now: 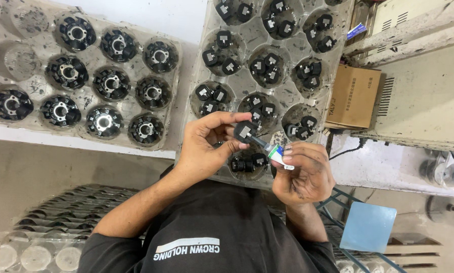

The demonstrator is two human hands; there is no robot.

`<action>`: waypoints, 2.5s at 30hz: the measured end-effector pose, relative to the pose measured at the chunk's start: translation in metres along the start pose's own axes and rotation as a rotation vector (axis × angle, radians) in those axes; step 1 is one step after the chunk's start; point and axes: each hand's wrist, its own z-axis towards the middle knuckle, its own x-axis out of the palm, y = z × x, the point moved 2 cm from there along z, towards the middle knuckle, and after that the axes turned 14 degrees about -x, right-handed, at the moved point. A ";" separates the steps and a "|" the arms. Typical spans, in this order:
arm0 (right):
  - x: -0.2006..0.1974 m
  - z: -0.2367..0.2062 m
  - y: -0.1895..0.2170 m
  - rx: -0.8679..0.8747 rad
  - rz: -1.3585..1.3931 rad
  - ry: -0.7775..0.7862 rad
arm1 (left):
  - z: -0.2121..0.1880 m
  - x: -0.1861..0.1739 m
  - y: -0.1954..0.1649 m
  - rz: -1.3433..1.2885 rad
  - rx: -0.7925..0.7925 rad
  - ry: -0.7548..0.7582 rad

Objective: The person picks black circular mechanical components from a blister tray one at a time and applies glue from a small nozzle bottle to their inner surfaces, rotating each part to reach the spots, then places the glued part back into the tray and reaches for the next one.

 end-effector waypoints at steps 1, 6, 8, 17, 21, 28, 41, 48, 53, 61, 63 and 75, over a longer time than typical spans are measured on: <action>0.000 0.000 -0.002 -0.010 0.004 -0.014 | 0.002 0.000 0.001 -0.004 -0.010 0.005; -0.003 -0.004 -0.002 -0.003 0.012 -0.015 | 0.001 0.001 0.008 -0.041 -0.045 0.022; -0.004 -0.005 -0.002 -0.004 0.012 -0.022 | 0.002 0.002 0.012 -0.060 -0.041 0.028; -0.007 -0.006 0.003 0.016 -0.005 -0.017 | 0.000 0.001 0.021 -0.072 -0.049 0.012; -0.010 -0.006 0.008 0.030 -0.023 0.005 | -0.002 0.004 0.030 -0.145 -0.045 0.023; -0.013 -0.009 0.006 0.060 -0.028 0.028 | -0.004 0.024 0.058 -0.475 -0.075 0.075; -0.013 -0.017 -0.002 0.063 0.029 -0.019 | -0.008 0.033 0.079 -0.543 -0.103 0.221; -0.010 -0.019 -0.006 0.080 0.009 -0.025 | -0.006 0.029 0.082 -0.542 -0.118 0.210; -0.011 -0.020 -0.007 0.101 0.021 -0.048 | -0.004 0.028 0.082 -0.587 -0.132 0.222; -0.006 -0.014 -0.002 0.076 -0.012 -0.012 | -0.010 0.023 0.076 -0.587 -0.164 0.245; -0.012 -0.012 0.000 0.091 -0.002 0.003 | -0.015 0.028 0.073 -0.621 -0.193 0.260; -0.084 -0.021 -0.023 0.200 -0.001 -0.196 | 0.077 0.033 0.052 -0.016 -0.063 0.061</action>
